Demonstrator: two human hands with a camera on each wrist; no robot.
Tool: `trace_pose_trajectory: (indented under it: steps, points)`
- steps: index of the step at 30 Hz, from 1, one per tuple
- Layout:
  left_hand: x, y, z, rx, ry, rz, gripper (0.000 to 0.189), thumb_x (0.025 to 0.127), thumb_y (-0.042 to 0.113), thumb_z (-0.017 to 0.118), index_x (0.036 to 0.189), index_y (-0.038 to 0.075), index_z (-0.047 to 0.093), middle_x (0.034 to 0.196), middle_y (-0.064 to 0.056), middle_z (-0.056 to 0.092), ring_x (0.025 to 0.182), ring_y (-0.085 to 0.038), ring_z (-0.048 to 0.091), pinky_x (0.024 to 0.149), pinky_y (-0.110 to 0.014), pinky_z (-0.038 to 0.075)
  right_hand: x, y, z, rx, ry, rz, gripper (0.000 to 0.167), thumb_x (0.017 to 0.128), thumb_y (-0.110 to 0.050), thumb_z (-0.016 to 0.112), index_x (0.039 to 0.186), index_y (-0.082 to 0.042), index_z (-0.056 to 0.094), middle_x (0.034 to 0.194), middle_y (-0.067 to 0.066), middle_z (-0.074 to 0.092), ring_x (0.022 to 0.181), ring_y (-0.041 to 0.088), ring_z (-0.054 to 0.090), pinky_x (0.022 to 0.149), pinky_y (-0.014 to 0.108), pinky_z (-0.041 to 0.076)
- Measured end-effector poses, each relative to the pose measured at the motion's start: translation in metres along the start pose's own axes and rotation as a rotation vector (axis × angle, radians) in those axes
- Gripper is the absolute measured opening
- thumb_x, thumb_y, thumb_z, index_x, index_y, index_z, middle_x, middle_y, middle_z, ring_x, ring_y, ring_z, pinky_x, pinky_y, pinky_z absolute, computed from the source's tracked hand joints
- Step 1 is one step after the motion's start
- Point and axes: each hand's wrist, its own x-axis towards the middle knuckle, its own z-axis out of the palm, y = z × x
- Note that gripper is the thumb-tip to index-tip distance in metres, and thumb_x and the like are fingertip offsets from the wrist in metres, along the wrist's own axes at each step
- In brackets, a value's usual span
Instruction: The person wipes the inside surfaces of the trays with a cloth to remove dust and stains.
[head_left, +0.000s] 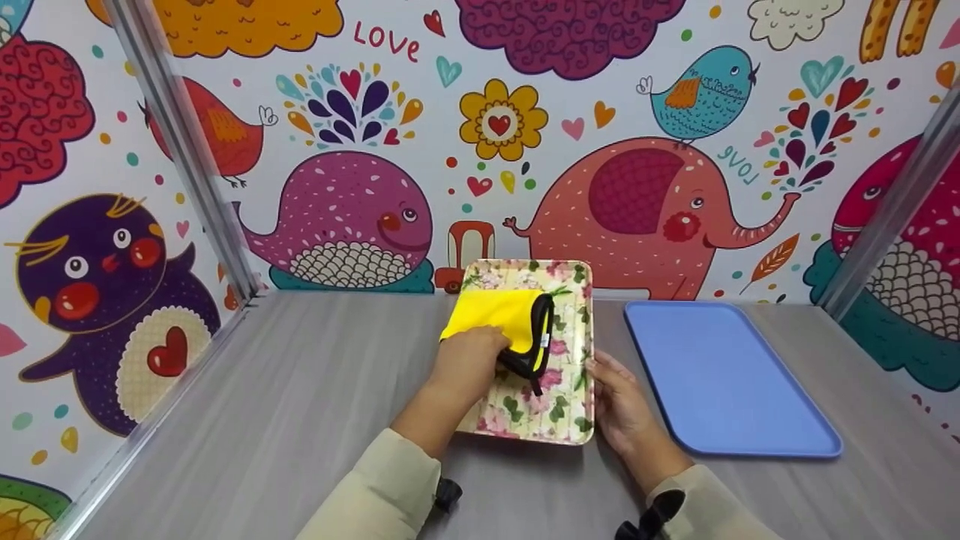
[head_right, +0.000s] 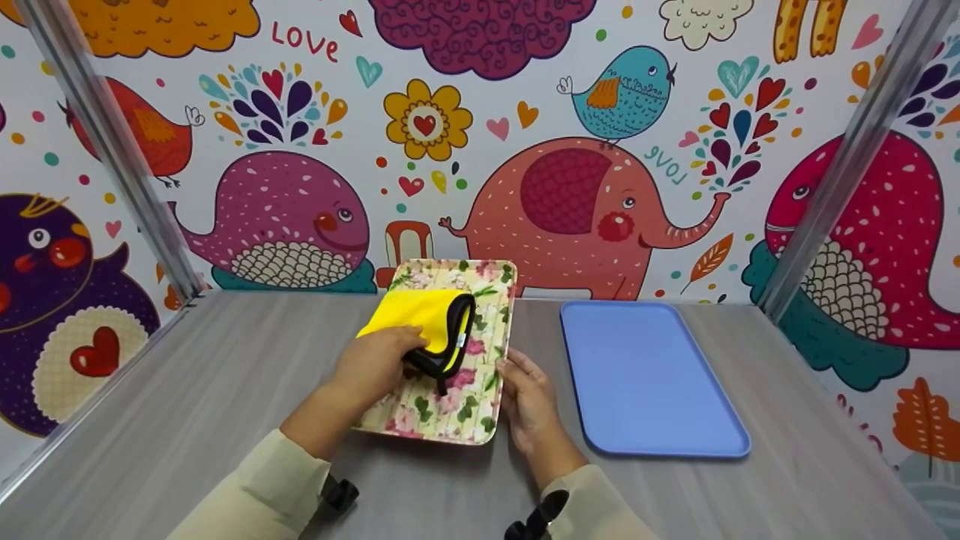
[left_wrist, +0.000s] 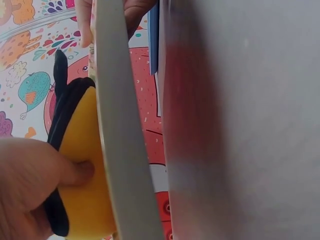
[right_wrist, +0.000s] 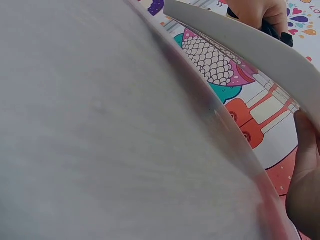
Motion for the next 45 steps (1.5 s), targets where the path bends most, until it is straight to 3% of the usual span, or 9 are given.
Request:
trace_pose_trajectory:
  steps: [6, 12, 18, 26, 37, 45]
  points:
    - [0.001, 0.000, 0.001, 0.005, -0.013, -0.038, 0.040, 0.088, 0.009, 0.081, 0.126, 0.019, 0.077, 0.128, -0.005, 0.075, 0.117, -0.025, 0.070, 0.108, -0.043, 0.054, 0.000, 0.000, -0.001, 0.019, -0.002, -0.017, 0.030, 0.104, -0.001, 0.048, 0.109, -0.016, 0.074, 0.090, 0.004, 0.079, 0.075, 0.013, 0.076, 0.067, 0.025, 0.062]
    - [0.000, 0.002, 0.002, 0.017, 0.004, -0.055, 0.042, 0.089, 0.009, 0.080, 0.131, 0.016, 0.074, 0.127, -0.004, 0.075, 0.117, -0.024, 0.071, 0.107, -0.041, 0.055, 0.000, -0.001, -0.001, 0.035, -0.002, -0.022, 0.028, 0.105, -0.002, 0.048, 0.110, -0.015, 0.073, 0.092, 0.004, 0.079, 0.078, 0.014, 0.076, 0.068, 0.026, 0.062]
    - [0.000, 0.004, 0.002, 0.005, -0.020, -0.079, 0.043, 0.090, 0.011, 0.079, 0.133, 0.014, 0.072, 0.124, -0.005, 0.076, 0.115, -0.023, 0.071, 0.107, -0.040, 0.055, 0.000, -0.002, -0.002, 0.039, 0.008, -0.015, 0.026, 0.107, -0.005, 0.048, 0.113, -0.016, 0.071, 0.095, 0.004, 0.079, 0.080, 0.014, 0.076, 0.068, 0.026, 0.062]
    - [0.000, 0.010, 0.004, 0.030, -0.029, -0.060, 0.036, 0.092, 0.016, 0.079, 0.127, 0.013, 0.074, 0.116, -0.005, 0.078, 0.106, -0.023, 0.073, 0.102, -0.040, 0.058, 0.000, -0.002, -0.003, 0.038, 0.016, -0.016, 0.024, 0.107, -0.005, 0.049, 0.115, -0.014, 0.070, 0.093, 0.004, 0.078, 0.078, 0.014, 0.075, 0.067, 0.027, 0.062]
    - [-0.001, 0.018, 0.007, 0.025, -0.046, -0.058, 0.039, 0.096, 0.023, 0.075, 0.134, 0.015, 0.071, 0.125, -0.003, 0.076, 0.114, -0.020, 0.071, 0.106, -0.037, 0.055, 0.000, -0.003, -0.003, 0.032, 0.020, -0.016, 0.025, 0.106, -0.004, 0.050, 0.118, -0.012, 0.070, 0.093, 0.003, 0.079, 0.078, 0.013, 0.075, 0.068, 0.026, 0.062]
    - [-0.003, 0.023, 0.008, 0.036, -0.064, -0.043, 0.037, 0.097, 0.026, 0.073, 0.132, 0.016, 0.072, 0.122, -0.002, 0.076, 0.111, -0.020, 0.071, 0.104, -0.037, 0.057, 0.001, -0.002, -0.003, 0.016, 0.015, -0.026, 0.026, 0.105, -0.003, 0.049, 0.112, -0.016, 0.070, 0.093, 0.001, 0.078, 0.077, 0.011, 0.074, 0.067, 0.025, 0.062]
